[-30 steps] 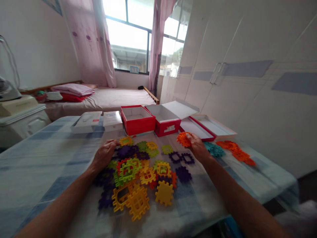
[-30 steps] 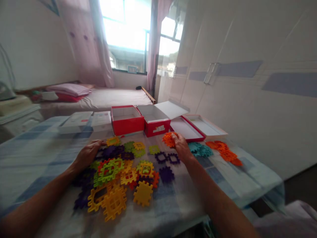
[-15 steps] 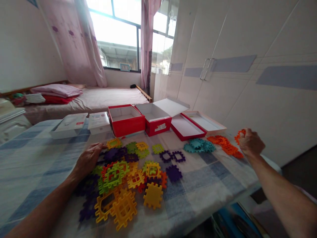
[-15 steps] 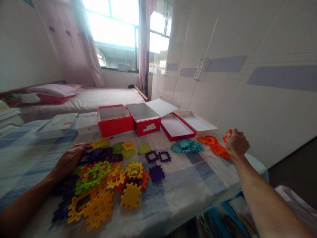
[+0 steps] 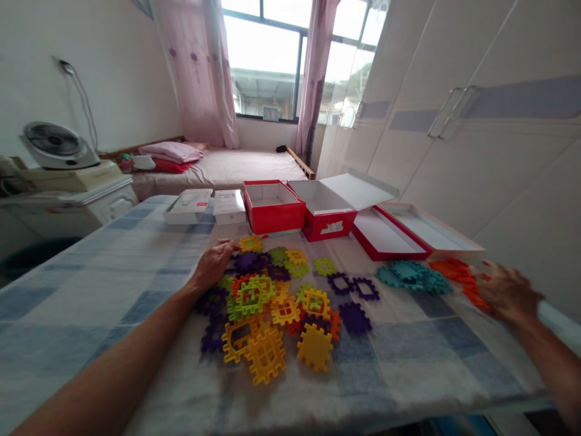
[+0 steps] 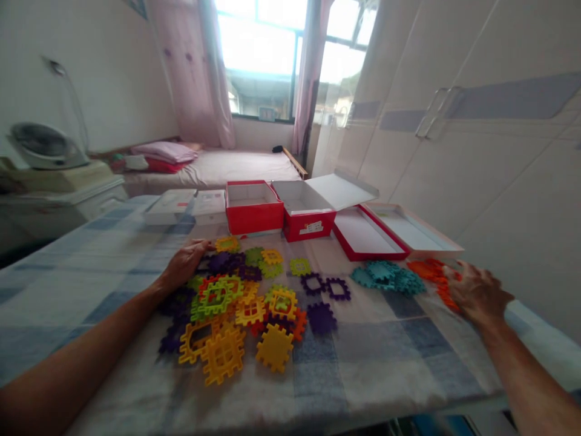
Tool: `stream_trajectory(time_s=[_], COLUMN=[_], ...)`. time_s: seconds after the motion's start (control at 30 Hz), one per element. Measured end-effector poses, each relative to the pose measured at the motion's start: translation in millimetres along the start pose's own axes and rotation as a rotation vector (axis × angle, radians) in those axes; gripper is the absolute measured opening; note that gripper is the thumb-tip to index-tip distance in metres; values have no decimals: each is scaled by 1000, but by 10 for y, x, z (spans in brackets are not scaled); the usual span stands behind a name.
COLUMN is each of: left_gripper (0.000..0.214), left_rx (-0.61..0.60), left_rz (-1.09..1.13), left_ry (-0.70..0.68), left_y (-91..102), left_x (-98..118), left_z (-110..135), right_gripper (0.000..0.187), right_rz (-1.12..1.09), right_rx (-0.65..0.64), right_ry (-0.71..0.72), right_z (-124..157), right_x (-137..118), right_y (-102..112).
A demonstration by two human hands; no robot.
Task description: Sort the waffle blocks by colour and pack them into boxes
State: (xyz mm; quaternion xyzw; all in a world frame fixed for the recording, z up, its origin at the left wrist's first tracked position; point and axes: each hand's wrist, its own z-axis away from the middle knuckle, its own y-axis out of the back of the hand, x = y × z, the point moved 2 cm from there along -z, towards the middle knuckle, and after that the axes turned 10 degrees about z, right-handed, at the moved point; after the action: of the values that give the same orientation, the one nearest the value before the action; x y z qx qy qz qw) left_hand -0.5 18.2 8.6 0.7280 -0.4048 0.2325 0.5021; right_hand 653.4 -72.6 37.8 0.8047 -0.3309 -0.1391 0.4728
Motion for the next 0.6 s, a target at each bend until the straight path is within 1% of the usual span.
stream_trajectory(time_s=[0.07, 0.1, 0.17, 0.23, 0.3, 0.37, 0.43, 0.53, 0.6], left_gripper=[61, 61, 60, 59, 59, 60, 60, 60, 61], left_rx=[-6, -8, -5, 0, -2, -4, 2, 15, 25], left_rz=[3, 4, 7, 10, 15, 25, 42, 71, 86], left_ry=[-12, -14, -9, 2, 4, -3, -10, -13, -12], left_y=[-9, -13, -18, -19, -20, -18, -12, -5, -3], left_x=[-6, -10, -24, -45, -62, -66, -57, -30, -12], left_z=[2, 2, 0, -2, -5, -7, -6, -4, -4], right_gripper=[46, 44, 39, 36, 34, 33, 35, 39, 43], right_rz=[-37, -90, -243, -432, -618, -716, -787, -809, -785], right_rx=[35, 29, 34, -52, -174, -277, -336, -362, -371], right_ry=[34, 91, 249, 381, 520, 690, 818, 963, 1011], right_z=[59, 107, 248, 439, 663, 896, 1101, 1325, 1417], right_x=[-171, -303, -646, -1050, -1481, -1901, -2274, -2738, -2980], right_y=[199, 331, 633, 898, 1092, 1220, 1303, 1382, 1397])
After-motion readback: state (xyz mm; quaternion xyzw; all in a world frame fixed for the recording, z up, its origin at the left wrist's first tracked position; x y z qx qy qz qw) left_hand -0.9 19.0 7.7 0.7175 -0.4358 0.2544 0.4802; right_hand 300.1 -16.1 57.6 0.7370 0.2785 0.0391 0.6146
